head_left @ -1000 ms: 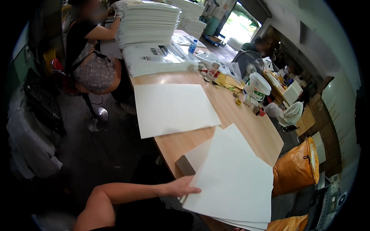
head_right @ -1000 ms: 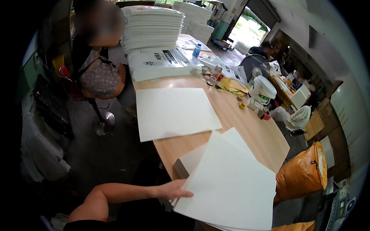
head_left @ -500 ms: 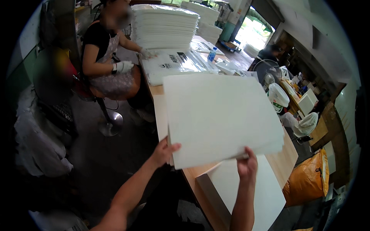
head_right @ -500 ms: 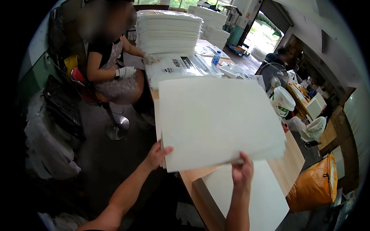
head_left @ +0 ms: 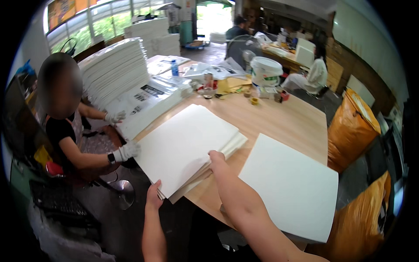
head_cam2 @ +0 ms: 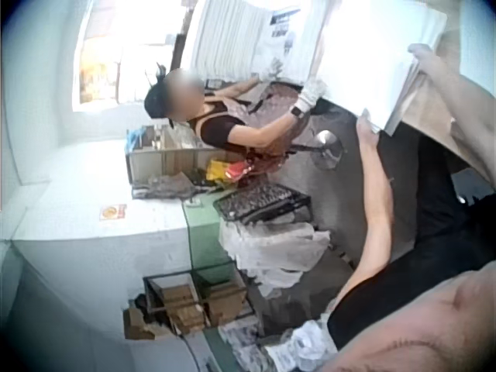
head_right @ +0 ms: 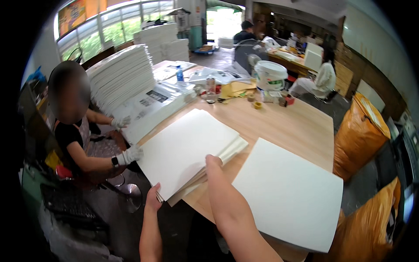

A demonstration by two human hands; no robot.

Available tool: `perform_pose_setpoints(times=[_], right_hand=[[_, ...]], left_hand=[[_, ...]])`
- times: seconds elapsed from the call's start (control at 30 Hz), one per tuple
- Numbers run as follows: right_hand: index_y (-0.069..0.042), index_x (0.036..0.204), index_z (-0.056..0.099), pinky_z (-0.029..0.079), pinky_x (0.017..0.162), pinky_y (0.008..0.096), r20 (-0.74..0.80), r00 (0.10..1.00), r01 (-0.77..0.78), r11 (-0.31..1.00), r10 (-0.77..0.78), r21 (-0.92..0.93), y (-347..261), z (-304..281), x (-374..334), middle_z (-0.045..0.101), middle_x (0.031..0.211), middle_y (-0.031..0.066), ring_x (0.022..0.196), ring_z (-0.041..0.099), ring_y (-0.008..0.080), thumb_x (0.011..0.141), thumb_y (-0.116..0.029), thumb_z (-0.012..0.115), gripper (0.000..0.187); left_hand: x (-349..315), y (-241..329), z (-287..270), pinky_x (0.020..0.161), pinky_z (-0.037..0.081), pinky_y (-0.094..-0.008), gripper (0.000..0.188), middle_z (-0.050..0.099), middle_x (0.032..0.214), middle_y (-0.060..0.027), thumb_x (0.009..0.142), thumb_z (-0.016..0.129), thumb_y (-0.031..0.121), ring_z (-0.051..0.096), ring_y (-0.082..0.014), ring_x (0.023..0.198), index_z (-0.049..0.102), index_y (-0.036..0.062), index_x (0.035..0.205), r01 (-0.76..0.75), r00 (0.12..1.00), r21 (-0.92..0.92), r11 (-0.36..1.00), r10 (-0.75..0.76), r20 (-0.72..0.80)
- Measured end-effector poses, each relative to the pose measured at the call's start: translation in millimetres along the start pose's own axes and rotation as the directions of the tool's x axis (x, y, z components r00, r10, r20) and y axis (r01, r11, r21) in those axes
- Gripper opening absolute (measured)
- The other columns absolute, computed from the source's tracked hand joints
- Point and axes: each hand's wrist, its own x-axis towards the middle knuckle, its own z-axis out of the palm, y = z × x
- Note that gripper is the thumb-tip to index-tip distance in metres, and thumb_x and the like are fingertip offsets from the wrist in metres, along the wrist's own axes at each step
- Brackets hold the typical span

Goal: The person aligns and stacks large sheets of white paper on a table by hand, repeating the action with smaller piles.

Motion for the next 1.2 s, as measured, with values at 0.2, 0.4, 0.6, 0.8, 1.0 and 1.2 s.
perform_pose_setpoints(times=[0.2,0.4,0.6,0.8,1.0,1.2], right_hand=[[0.005,0.138,0.057,0.051,0.097,0.0352,0.594,0.477,0.848,0.518,-0.649,-0.114,-31.0,-108.1,-218.8,0.07,0.123,0.0193,0.114,0.066,0.0259,0.1,-0.028,0.069,0.052],[0.0,0.086,0.074,0.062,0.077,0.0337,0.306,0.304,0.941,0.234,-0.902,-0.245,55.2,-399.0,-339.3,0.078,0.095,0.0162,0.081,0.076,0.0209,0.097,-0.004,0.062,0.017],[-0.001,0.083,0.055,0.048,0.064,0.0318,-0.511,0.249,0.578,0.549,-0.823,-0.604,98.3,-594.7,-304.5,0.057,0.072,0.0052,0.066,0.056,0.0153,0.1,-0.021,0.071,0.03],[-0.002,0.081,0.058,0.049,0.068,0.0446,-0.445,0.58,0.302,0.687,-0.682,-0.66,98.7,-610.5,-301.4,0.065,0.074,0.0159,0.071,0.063,0.0333,0.097,-0.044,0.07,0.047],[-0.002,0.073,0.056,0.046,0.057,0.0441,-0.328,0.545,0.346,0.563,-0.772,-0.75,71.3,-614.1,-320.3,0.06,0.064,0.016,0.06,0.062,0.0349,0.1,-0.042,0.067,0.05],[-0.006,0.068,0.051,0.043,0.051,0.0347,-0.374,0.389,0.608,0.54,-0.842,-0.583,40.2,-554.9,-299.5,0.053,0.058,0.0065,0.052,0.059,0.0181,0.103,-0.032,0.065,0.045]], left_hand=[[-9.2,10.1,-27.0,0.109,0.05,-0.0416,0.046,0.064,0.14,-0.0137,0.108,0.056,0.032,0.061,-0.0279,0.129,0.054,0.0023,0.144,0.028,0.986,-0.201,0.979,0.006,0.165],[-108.1,-38.3,87.1,0.106,0.049,-0.0386,0.032,0.062,0.128,-0.0157,0.097,0.052,0.0,0.061,-0.0255,0.12,0.058,-0.0067,0.129,-0.605,0.561,0.541,0.584,0.795,-0.231],[-233.1,-110.1,339.6,0.105,0.052,-0.0386,0.031,0.071,0.118,-0.0135,0.095,0.056,-0.002,0.07,-0.024,0.112,0.063,-0.0018,0.125,-0.786,0.452,0.306,0.538,0.162,0.877],[-259.0,-202.5,426.2,0.099,0.057,-0.0457,0.021,0.071,0.087,-0.01,0.087,0.07,0.0,0.069,-0.0302,0.089,0.075,0.0093,0.104,-0.94,-0.089,-0.022,0.34,-0.184,0.979],[-262.1,-221.1,422.6,0.101,0.054,-0.0413,0.021,0.072,0.111,-0.0109,0.089,0.066,-0.004,0.069,-0.0273,0.106,0.075,0.0038,0.106,-0.792,0.101,0.247,0.558,-0.279,0.955],[-252.3,-220.5,421.6,0.1,0.053,-0.0415,0.039,0.066,0.13,-0.0118,0.083,0.084,0.015,0.064,-0.0312,0.122,0.073,0.0073,0.119,-0.833,0.003,0.141,0.535,-0.25,0.968]])
